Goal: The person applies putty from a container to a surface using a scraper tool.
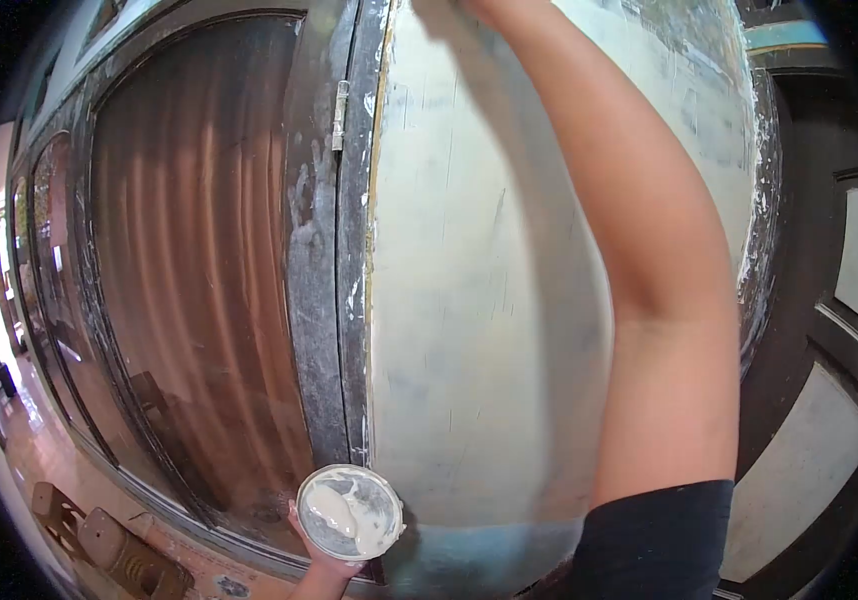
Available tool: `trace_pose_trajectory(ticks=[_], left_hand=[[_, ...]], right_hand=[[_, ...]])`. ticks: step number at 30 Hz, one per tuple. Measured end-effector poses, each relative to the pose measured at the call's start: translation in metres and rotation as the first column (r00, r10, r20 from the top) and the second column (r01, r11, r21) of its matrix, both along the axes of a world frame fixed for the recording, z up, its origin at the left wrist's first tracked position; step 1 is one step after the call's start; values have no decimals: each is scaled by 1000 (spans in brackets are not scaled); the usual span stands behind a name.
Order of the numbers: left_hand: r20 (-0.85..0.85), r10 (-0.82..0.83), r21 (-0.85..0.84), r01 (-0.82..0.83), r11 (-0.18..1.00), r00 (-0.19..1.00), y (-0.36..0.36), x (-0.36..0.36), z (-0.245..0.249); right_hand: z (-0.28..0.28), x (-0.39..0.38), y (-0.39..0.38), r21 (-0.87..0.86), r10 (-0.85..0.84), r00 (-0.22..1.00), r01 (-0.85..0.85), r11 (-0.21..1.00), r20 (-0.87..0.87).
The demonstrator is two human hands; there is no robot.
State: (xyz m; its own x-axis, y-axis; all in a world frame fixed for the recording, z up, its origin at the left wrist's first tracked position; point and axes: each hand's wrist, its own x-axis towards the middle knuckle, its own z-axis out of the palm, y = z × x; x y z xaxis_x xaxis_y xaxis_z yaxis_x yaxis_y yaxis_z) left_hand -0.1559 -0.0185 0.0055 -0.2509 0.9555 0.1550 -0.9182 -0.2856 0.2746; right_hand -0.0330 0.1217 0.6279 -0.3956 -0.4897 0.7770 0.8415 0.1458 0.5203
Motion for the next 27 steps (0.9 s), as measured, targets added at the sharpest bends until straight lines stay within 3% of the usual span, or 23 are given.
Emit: trace_pose_trajectory(ticks=[1, 4, 6, 8, 10, 11, 14, 16, 18, 19, 20, 21, 24, 26, 27], left_hand=[[-3, 2, 10, -2, 1000, 1000, 0, 0, -1], [-20, 18, -27, -19, 999, 1000, 1, 0, -10], [21, -12, -31, 13, 999, 1000, -3, -2, -11], [24, -16, -24, 17, 1000, 1000, -11, -1, -7], [28, -14, -18, 14, 1000, 1000, -14, -1, -6], [17, -11, -1, 11, 1000, 1000, -14, -1, -6], [-3, -8, -8, 8, 1000, 1000, -13, 3, -7], [-2, -7, -29, 7, 1000, 1000, -11, 9, -10], [69, -55, -11, 56, 998, 996, -8, 17, -12], [19, -57, -21, 57, 998, 998, -8, 18, -14], [17, -65, -21, 65, 998, 998, -10, 20, -15], [13, -68, -9, 68, 998, 998, -10, 22, -13], [-13, -75, 19, 75, 997, 997, -12, 24, -12], [-7, -70, -40, 69, 997, 998, -11, 21, -22], [8, -83, -31, 84, 996, 996, -12, 23, -15]], right_hand=[[-14, -2, -12, -79, -96, 995, 96, 992, 6], [-43, -7, -7, -105, -161, 985, 166, 981, 55], [-72, -4, 5, -29, -93, 983, 99, 995, 158], [-94, 7, -8, -42, -106, 982, 114, 993, 154], [-92, 18, -33, -27, -80, 990, 84, 996, 116], [-77, 21, -27, 106, -23, 994, 12, 994, 104], [-34, 28, -18, 93, 12, 1000, -14, 996, 14], [-17, 26, -14, 75, -35, 999, 34, 997, 14], [-28, 15, -2, -57, -215, 974, 211, 976, -74], [-43, 13, 2, -76, -156, 988, 157, 985, 18], [-61, 15, 6, 22, -54, 992, 52, 998, 116], [-71, 17, 23, 126, -244, 959, 227, 966, 143], [-99, 34, 5, 155, -202, 968, 179, 971, 149], [-77, 48, 1, 193, -45, 995, 27, 981, 89], [-60, 53, -4, 99, 48, 993, -59, 993, 109]])
